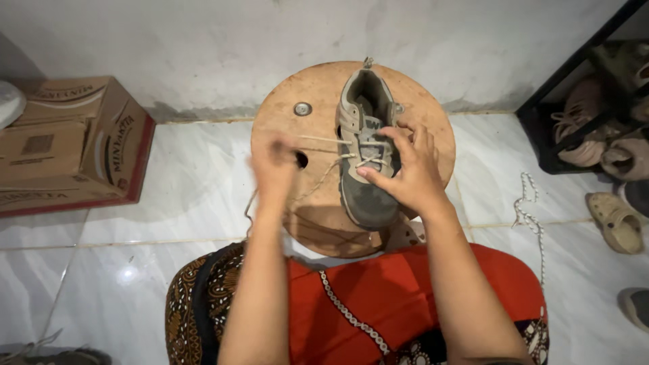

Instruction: The person laces a gray sneaker by threading the laces through the eyelets and tying a knot. Then the person picks up a pink and white sneaker and begins lacing it in the same manner.

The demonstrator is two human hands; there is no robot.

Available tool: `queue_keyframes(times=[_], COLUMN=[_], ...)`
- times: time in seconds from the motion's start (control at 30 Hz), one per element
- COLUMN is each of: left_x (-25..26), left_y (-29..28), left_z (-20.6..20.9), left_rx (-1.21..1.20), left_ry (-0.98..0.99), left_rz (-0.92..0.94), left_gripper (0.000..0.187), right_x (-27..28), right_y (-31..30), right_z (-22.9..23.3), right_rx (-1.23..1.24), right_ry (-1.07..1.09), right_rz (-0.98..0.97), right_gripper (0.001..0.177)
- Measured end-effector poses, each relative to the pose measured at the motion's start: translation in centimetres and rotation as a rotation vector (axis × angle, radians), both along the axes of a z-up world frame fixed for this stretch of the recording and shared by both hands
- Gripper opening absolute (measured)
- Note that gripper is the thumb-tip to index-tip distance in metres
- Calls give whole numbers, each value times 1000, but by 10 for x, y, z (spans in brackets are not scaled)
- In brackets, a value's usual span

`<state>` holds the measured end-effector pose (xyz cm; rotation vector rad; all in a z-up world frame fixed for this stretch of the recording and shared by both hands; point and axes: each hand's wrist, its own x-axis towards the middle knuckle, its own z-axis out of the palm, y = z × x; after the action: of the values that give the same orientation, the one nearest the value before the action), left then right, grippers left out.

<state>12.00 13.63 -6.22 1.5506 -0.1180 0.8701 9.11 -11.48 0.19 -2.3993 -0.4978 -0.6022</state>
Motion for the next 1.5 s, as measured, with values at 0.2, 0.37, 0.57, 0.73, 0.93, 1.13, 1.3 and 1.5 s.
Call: queue_keyframes(times=[0.2,0.37,0.57,0.73,0.93,1.13,1.3,1.5], left_x=[-9,-31,-64,-97,-109,-111,-118,-118], left_y=[45,-7,-46,-43,10,92,131,144], left_z=[-12,1,30,57,72,55,39,41], left_rx=[341,469,739,242,-60,-84,-261,-595], left_ry=[328,22,147,392,565,386,368,331], left_rz=[360,273,67,-564,-644,-549,-567,-458], left_gripper=[10,13,21,17,21,32,32,28], right_x=[0,0,-28,-54,-10,27,38,41], right_y=[-1,-2,8,20,3,-45,-53,-61], right_z=[-6,-9,-1,-6,-36,-62,-76,-81], right_rx=[6,165,85,162,724,1333,1432,1508], right_ry=[37,-31,-220,70,183,524,617,673], right_rz=[-4,178,238,389,260,355,368,460], right_gripper=[64,60,32,51,21,29,33,39])
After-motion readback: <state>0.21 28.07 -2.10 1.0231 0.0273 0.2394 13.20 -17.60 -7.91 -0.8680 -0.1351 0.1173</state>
